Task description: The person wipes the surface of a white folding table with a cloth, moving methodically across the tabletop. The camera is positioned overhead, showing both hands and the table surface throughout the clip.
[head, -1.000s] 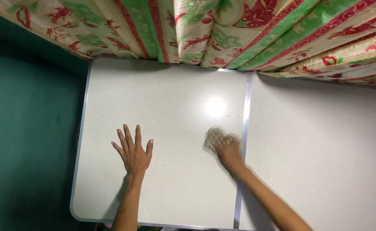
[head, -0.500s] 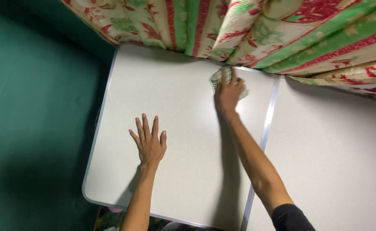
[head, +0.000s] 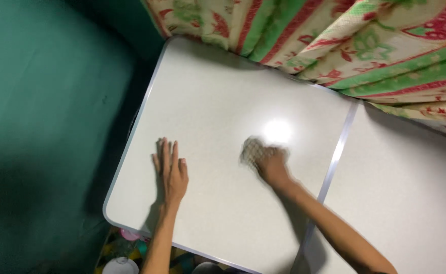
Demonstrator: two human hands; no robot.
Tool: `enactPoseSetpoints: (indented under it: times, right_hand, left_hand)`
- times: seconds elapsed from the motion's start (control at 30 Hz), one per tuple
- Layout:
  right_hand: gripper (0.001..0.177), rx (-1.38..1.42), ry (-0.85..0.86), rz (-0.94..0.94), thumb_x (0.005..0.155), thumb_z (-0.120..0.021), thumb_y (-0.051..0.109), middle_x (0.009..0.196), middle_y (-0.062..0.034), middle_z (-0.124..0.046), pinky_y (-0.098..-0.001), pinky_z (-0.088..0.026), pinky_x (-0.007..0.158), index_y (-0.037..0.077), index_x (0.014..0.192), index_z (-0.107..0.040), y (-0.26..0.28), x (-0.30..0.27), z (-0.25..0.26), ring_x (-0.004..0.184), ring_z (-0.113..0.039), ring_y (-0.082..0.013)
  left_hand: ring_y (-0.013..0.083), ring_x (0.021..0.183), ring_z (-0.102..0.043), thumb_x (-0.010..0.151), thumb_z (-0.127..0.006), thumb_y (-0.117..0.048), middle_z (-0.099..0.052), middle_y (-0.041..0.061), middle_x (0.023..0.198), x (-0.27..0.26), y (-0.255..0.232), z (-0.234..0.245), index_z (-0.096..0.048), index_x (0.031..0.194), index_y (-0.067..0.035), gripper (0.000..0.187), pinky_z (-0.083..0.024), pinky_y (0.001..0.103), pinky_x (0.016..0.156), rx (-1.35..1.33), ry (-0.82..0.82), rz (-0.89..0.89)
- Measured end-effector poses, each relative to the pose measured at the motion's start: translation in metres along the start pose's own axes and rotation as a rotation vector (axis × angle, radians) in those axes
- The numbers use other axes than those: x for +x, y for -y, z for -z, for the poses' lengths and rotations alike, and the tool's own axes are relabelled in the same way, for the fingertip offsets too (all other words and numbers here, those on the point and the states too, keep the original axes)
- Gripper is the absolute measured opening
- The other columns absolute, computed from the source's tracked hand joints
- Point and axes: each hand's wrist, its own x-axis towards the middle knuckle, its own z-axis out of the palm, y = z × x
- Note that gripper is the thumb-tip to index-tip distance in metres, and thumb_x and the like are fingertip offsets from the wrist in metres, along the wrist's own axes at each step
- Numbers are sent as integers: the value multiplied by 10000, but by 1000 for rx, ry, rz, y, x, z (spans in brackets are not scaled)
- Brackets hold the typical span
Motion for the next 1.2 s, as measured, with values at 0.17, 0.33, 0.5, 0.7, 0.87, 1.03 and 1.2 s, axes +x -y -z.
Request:
enactPoseSetpoints:
  times: [0.17,0.33,0.5,0.7,0.87,1.03,1.2]
  right_hand:
    - [366,-277,-282,-362,1031,-671,285,1389,-121,-546,-497,-414,883,165,1376,-665,-110,88,27,1041,-512,-393]
    - [414,-304,-234,-386,1000,-692,357,1360,-159,-539,-617,-426,863,223,1391,-663,-131,161,-35,1152,-475,-551]
    - [454,-313,12,-250,791,-802,389,1386,-84,-583,-511,-462,846,235,1215,-754,-3,169,-67,1147,-530,-440]
    - [239,174,-1,167,928,-673,267,1130,-190,-731,-593,-456,827,120,1076,-789,213,26,-32,1056,-596,-468]
    - [506,365,348,49,1034,-521,186,1570,-167,-453,-554,-426,900,219,1538,-491,247,-109,-27,1185,-519,-460]
    - [480,-76,-67,-214,789,-711,222,1355,-183,-631,-637,-429,823,110,1255,-693,89,-128,-46,1072,-599,-448]
    - [412,-357,-284,-548,975,-687,331,1480,-53,-536,-461,-403,943,240,1375,-656,19,-40,-23,1200,-535,-330]
  left_hand:
    - [433,1507,-266,1018,-486,-156,-298,257,1628,-50,33,46,-441,1528,-77,518,-181,696,1136,259,-36,79]
    - [415,1528,-251,1038,-470,-217,-326,239,1628,-80,49,50,-468,1521,-116,493,-83,626,1193,354,-38,110]
    - [390,1545,-212,1066,-433,-261,-299,203,1650,-83,55,48,-456,1533,-156,479,-33,597,1202,350,-24,123]
    - [399,1536,-219,1084,-416,-262,-308,214,1639,-86,55,51,-478,1515,-137,453,-11,600,1199,273,-64,113]
    - [397,1547,-178,1050,-480,-271,-269,189,1653,-90,60,55,-507,1506,-143,475,-43,619,1211,200,-35,110]
    - [450,1522,-209,1010,-561,-398,-326,221,1625,-95,64,55,-527,1485,-165,530,-10,653,1168,222,-59,6]
    - [503,1515,-160,992,-557,-500,-265,244,1643,-101,53,59,-485,1518,-170,625,-56,720,1135,291,-1,-3]
